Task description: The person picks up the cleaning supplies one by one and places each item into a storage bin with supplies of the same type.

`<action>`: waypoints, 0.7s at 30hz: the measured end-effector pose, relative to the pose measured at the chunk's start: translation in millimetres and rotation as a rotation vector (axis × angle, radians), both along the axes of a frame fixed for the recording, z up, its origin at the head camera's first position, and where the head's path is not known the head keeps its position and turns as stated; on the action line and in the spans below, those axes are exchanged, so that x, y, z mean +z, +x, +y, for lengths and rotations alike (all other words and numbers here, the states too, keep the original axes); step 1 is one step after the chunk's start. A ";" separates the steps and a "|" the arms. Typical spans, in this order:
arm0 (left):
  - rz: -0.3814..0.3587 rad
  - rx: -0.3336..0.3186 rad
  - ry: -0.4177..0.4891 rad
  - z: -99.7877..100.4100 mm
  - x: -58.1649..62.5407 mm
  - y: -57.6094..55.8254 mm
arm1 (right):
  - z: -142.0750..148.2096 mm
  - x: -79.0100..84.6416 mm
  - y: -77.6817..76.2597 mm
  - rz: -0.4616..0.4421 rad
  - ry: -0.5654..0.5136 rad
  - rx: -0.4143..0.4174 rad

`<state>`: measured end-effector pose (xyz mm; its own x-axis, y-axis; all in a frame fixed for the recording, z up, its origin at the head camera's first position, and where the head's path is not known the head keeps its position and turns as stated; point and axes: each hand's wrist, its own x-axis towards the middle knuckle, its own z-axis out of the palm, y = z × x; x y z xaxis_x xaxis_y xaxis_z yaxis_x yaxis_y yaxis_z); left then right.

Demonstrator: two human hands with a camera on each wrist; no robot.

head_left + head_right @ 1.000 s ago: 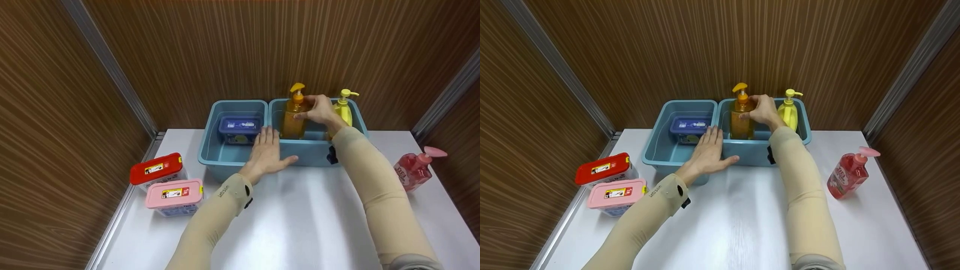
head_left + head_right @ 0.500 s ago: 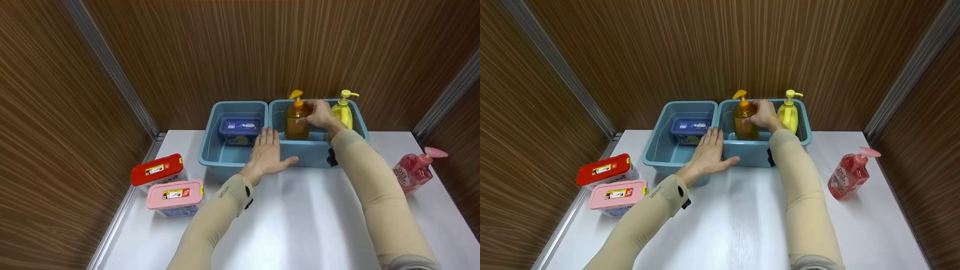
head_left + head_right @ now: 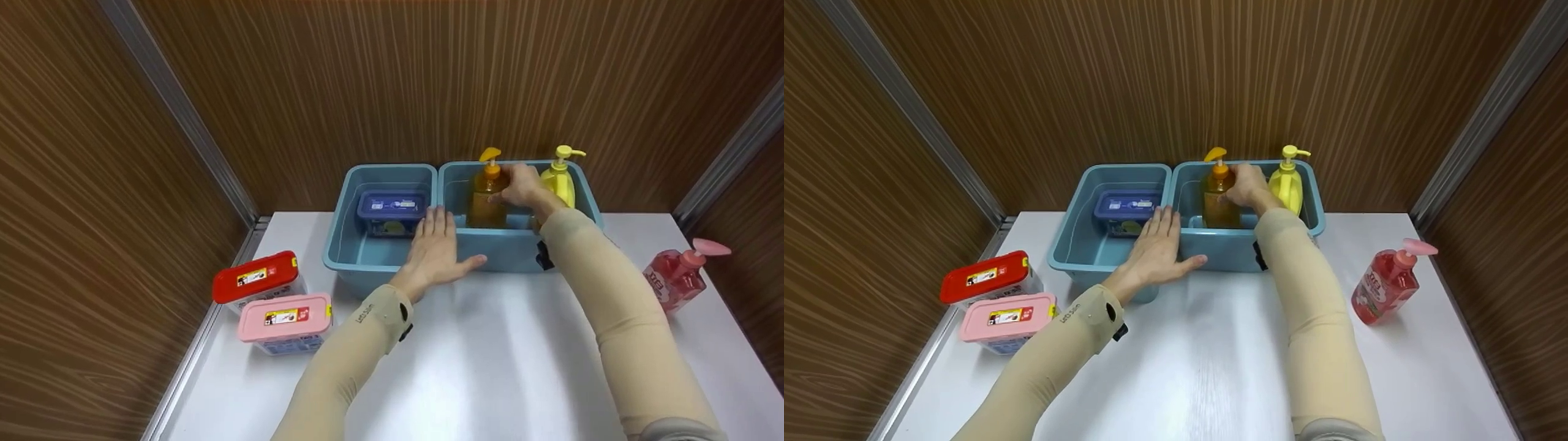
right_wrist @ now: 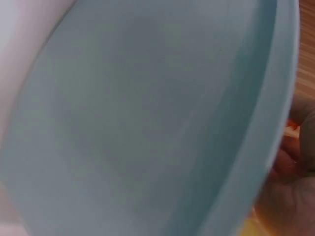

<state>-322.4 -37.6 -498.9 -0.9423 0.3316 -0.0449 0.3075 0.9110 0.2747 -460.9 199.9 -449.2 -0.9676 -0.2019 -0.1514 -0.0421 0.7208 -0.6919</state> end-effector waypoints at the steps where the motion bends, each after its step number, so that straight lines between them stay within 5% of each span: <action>1: 0.003 -0.002 -0.005 -0.4 -0.1 -0.1 | -0.8 1.6 0.0 0.007 0.019 0.007; 21: 0.004 -0.013 -0.009 -3.6 0.3 -4.9 | -16.2 26.7 25.8 0.035 0.063 -0.069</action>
<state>-327.2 -41.2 -498.6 -0.9382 0.3432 -0.0445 0.3201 0.9095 0.2652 -435.1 183.7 -422.5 -0.9839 -0.1253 -0.1274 -0.0140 0.7648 -0.6441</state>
